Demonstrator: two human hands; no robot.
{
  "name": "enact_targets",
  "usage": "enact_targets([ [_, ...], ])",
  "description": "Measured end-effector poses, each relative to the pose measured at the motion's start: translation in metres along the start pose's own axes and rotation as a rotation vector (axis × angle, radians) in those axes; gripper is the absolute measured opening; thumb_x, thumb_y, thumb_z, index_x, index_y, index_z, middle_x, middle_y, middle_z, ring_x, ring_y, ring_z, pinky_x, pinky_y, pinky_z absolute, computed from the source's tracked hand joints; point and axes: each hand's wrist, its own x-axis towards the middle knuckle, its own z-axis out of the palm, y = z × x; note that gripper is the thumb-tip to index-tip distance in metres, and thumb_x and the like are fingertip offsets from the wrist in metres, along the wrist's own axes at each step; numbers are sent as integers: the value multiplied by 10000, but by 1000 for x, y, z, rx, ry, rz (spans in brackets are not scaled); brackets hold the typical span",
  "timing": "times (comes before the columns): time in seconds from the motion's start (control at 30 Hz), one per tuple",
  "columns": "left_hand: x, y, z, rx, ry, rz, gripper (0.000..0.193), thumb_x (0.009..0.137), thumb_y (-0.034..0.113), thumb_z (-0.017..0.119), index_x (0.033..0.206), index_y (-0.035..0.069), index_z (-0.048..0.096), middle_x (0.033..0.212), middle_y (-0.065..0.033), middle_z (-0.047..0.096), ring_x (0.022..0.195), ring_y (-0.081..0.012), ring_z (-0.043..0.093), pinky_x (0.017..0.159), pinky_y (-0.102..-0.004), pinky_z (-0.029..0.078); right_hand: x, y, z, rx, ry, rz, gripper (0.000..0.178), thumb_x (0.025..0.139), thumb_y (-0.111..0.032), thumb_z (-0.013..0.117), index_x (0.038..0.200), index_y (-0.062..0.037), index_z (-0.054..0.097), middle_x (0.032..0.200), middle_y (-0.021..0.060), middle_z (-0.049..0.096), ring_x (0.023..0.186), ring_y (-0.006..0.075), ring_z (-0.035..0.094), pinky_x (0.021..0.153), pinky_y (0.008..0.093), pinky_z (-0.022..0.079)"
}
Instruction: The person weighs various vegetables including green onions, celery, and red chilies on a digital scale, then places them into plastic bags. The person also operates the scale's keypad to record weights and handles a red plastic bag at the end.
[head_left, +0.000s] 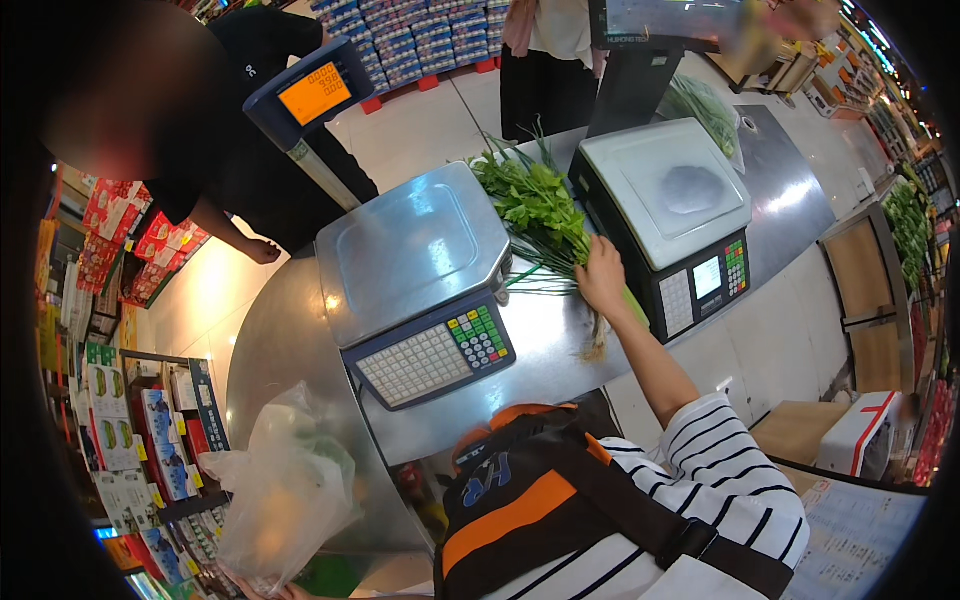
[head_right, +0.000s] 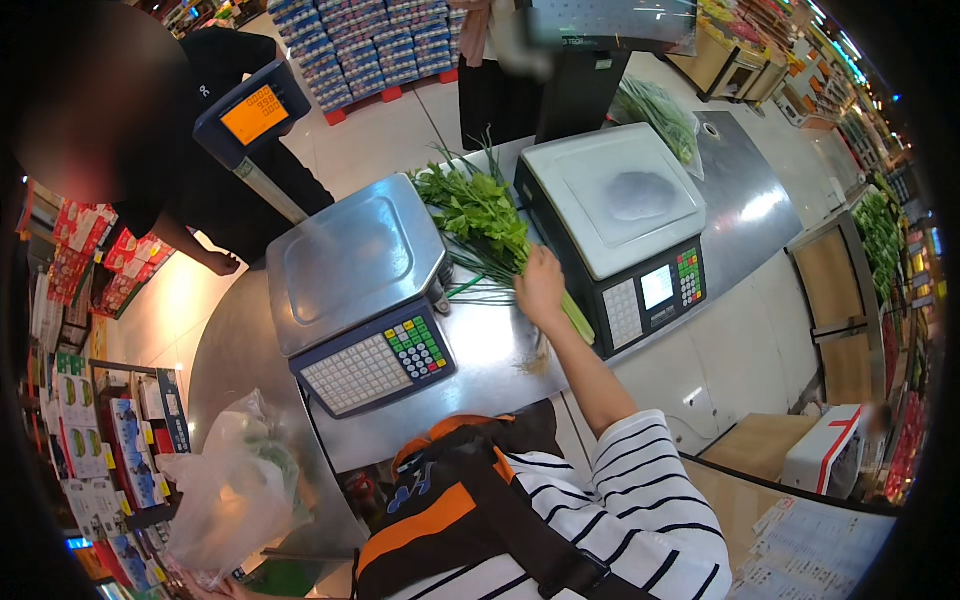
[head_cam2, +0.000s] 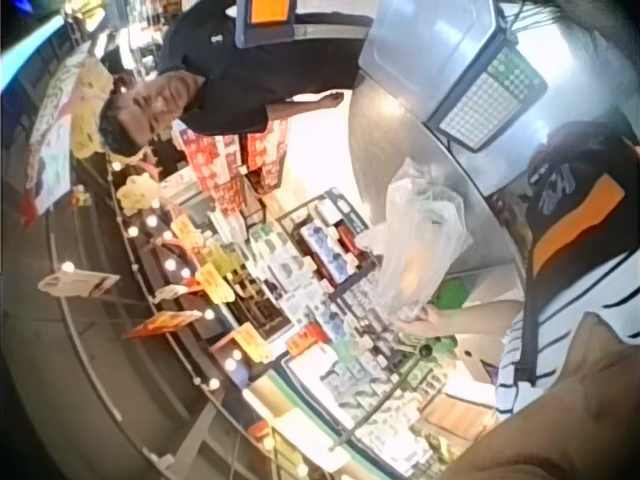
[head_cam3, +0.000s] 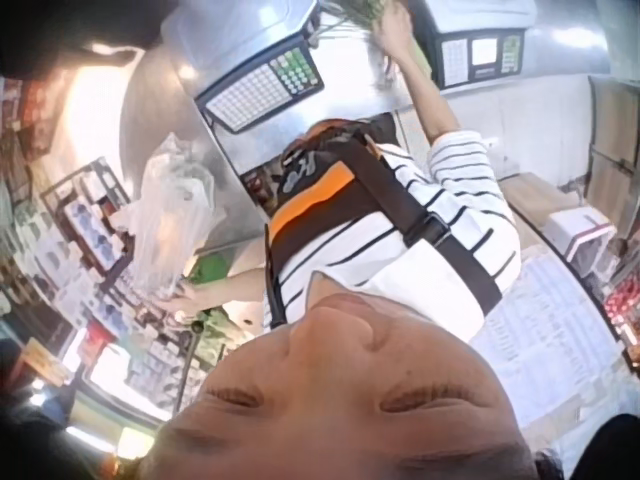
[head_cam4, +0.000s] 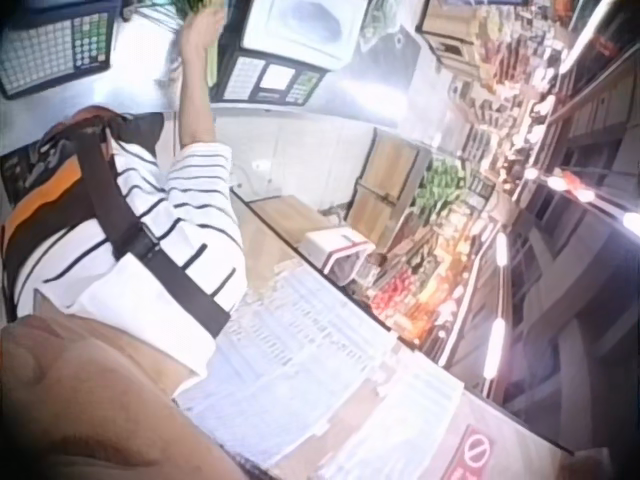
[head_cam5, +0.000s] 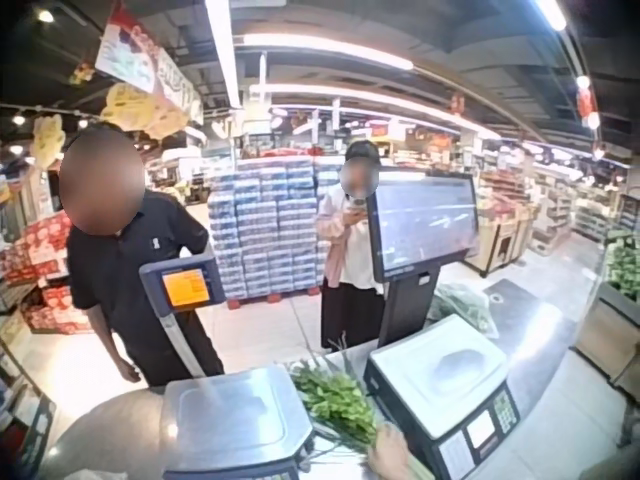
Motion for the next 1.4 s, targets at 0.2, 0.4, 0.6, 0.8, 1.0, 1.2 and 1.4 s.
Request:
enact_targets([
  [0.2,-28,-14,-6,-243,83,-130,441,836,108,637,1251,17,519,1020,-118,584,893,-223,567,718,-328,502,-15,28,-7,-52,-353,339,745,696,-147,707,1349,-52,361,1119,205,559,975,411,575,811,473,479],
  [0.4,-30,-34,-23,99,-115,18,200,830,123,635,1015,51,614,651,13,393,538,-82,390,451,-244,343,-16,65,12,237,-406,361,598,692,-111,694,1224,-8,441,928,183,629,836,327,632,751,424,501],
  [0.6,-66,-22,28,-100,-23,-58,59,841,174,616,830,120,595,572,50,303,475,-79,320,405,-224,259,-14,62,9,1092,-550,643,513,733,-100,708,1164,26,461,911,98,616,836,226,612,745,339,498],
  [0.8,-66,-18,37,-25,163,-140,271,866,183,586,648,169,427,548,62,304,421,-58,262,356,-206,222,-30,37,16,113,-64,169,543,719,-41,610,1236,-17,448,1195,203,477,1095,389,483,921,439,418],
  [1.0,-64,-33,23,-96,132,-120,252,889,175,565,662,175,455,531,66,287,416,-51,254,348,-197,228,-43,-2,-7,-198,-88,-140,426,656,-271,764,960,-6,627,1263,170,445,1221,357,383,1012,455,305],
  [1.2,-83,-19,58,-17,147,-66,315,939,211,539,646,168,432,503,72,275,398,-46,237,350,-195,222,-41,-8,-10,158,22,137,354,642,-242,725,907,-21,645,1257,158,442,1222,364,349,1002,468,270],
  [1.4,-57,-52,-18,-69,-95,12,436,967,149,476,1375,16,397,680,19,460,529,-41,407,432,-184,320,-15,-48,-78,432,-69,-27,436,791,-139,640,1171,-7,471,1113,170,543,1048,331,525,884,438,395],
])
